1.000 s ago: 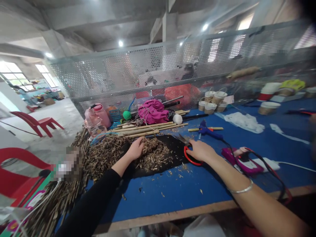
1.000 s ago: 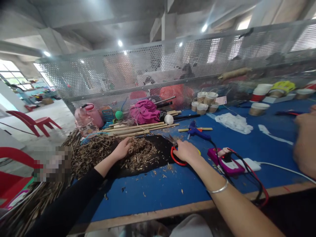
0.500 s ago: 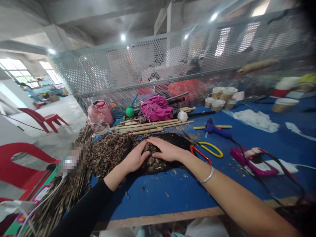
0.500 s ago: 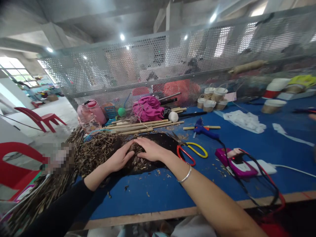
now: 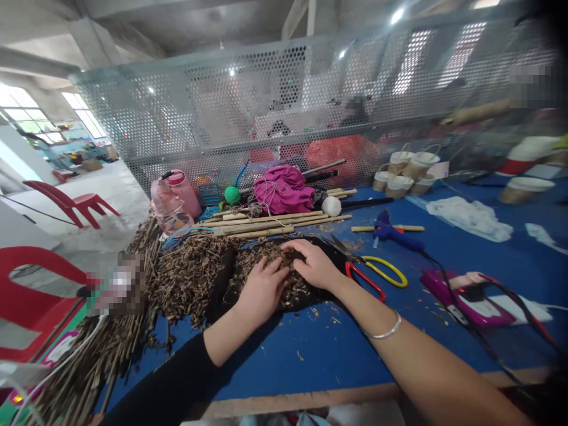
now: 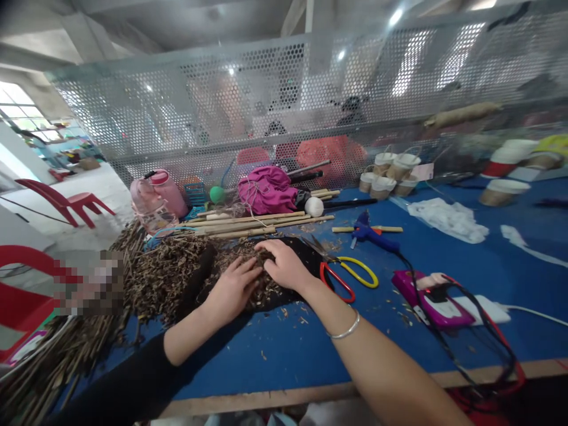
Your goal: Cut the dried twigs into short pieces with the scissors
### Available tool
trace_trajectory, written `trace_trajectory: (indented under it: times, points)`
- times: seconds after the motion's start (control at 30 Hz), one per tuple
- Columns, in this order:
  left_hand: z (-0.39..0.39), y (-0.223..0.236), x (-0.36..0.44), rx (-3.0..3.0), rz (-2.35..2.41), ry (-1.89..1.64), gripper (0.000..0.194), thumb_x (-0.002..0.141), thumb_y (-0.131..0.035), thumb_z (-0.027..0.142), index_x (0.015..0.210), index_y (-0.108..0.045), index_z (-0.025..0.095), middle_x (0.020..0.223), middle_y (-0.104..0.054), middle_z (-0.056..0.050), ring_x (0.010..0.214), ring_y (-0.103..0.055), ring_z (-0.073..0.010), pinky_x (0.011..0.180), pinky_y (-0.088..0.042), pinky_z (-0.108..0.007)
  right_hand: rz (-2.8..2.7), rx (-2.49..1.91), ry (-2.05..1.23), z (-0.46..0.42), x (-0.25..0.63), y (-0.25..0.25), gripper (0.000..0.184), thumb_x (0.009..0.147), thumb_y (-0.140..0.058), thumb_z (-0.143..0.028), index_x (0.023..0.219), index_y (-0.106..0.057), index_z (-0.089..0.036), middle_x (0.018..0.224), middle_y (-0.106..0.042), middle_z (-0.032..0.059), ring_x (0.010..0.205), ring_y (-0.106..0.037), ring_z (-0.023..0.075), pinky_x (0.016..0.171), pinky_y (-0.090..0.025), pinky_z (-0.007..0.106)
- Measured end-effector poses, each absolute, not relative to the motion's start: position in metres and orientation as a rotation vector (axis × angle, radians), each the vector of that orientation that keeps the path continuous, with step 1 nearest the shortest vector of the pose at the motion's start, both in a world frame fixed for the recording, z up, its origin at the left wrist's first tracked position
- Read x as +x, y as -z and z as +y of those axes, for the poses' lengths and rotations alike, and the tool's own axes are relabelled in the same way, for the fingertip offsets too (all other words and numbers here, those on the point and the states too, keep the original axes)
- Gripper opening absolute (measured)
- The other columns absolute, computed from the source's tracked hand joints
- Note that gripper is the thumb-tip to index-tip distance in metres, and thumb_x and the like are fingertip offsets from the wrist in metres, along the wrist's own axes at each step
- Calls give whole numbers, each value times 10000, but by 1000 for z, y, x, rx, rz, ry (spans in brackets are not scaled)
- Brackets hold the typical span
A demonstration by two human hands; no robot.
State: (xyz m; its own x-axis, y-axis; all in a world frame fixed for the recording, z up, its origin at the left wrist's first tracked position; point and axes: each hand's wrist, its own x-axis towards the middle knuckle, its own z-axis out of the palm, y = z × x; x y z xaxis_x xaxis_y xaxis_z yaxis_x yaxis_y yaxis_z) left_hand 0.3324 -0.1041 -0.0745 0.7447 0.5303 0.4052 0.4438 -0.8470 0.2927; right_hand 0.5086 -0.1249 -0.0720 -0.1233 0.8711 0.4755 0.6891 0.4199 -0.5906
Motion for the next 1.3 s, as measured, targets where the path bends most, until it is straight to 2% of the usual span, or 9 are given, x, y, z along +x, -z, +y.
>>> trace_trajectory:
  times: [0.1, 0.2, 0.3, 0.43, 0.5, 0.67, 0.97, 1.1, 1.3]
  points:
    - [-117, 74, 330, 2761, 715, -659, 322, 858, -423, 188, 1156, -544, 179, 1266, -537, -98, 1247, -414, -232, 1103, -215, -503, -1950, -1268, -431, -128, 502, 71, 365, 804, -476, -186, 1164, -537, -176, 1173, -588, 92, 1092, -524, 199, 952, -401, 362]
    - [-115, 77, 326, 2544, 720, -730, 343, 852, -376, 137, 1164, -513, 172, 1294, -511, -105, 1290, -358, -215, 1091, -266, -468, -1978, -1291, -530, -126, 500, 73, 372, 851, -471, -295, 1199, -519, -173, 1209, -578, 101, 1111, -527, 204, 954, -403, 369]
    - [-105, 84, 322, 2190, 843, -903, 333, 859, -337, 117, 1158, -476, 168, 1241, -549, -116, 1204, -470, -183, 1027, -375, -393, -1978, -1339, -564, -124, 504, 77, 413, 811, -540, -303, 1205, -520, -182, 1215, -581, 93, 1121, -528, 211, 962, -397, 375]
    - [-93, 91, 319, 1940, 942, -1029, 429, 831, -403, 106, 1256, -387, 157, 1201, -579, -121, 1124, -542, -167, 987, -408, -360, -1945, -1388, -557, -121, 509, 81, 424, 747, -582, -200, 1170, -557, -207, 1179, -611, 62, 1096, -548, 208, 967, -392, 369]
    - [-89, 91, 319, 2003, 1006, -990, 427, 808, -460, 117, 1233, -455, 161, 1183, -597, -113, 1105, -555, -185, 975, -417, -359, -1914, -1401, -545, -120, 509, 82, 410, 737, -563, -155, 1142, -578, -218, 1167, -619, 46, 1089, -554, 199, 971, -389, 356]
    - [-80, 88, 316, 2237, 1085, -905, 189, 778, -548, 138, 907, -681, 177, 954, -698, -65, 914, -634, -185, 886, -472, -327, -1895, -1419, -501, -118, 507, 84, 385, 726, -541, -117, 1092, -602, -222, 1135, -634, 30, 1062, -566, 184, 963, -393, 338]
    - [-80, 83, 311, 2204, 1207, -1126, 80, 754, -604, 175, 763, -683, 178, 801, -692, -31, 769, -622, -153, 762, -484, -283, -1880, -1431, -325, -122, 506, 81, 288, 714, -498, -80, 924, -646, -210, 979, -664, 34, 945, -588, 177, 897, -427, 340]
    - [-81, 82, 310, 2230, 1204, -1151, 80, 748, -614, 219, 721, -680, 183, 792, -685, -32, 786, -612, -172, 774, -470, -308, -1872, -1364, -243, -122, 504, 80, 332, 706, -475, -66, 979, -615, -192, 1011, -635, 55, 982, -559, 185, 906, -420, 337]
    - [-83, 80, 307, 2079, 1153, -1091, 137, 778, -571, 249, 794, -695, 193, 845, -708, -42, 787, -640, -182, 786, -486, -323, -1837, -1579, 31, -139, 522, 56, 252, 809, -493, -273, 1022, -597, -189, 1019, -633, 86, 963, -565, 233, 876, -427, 370]
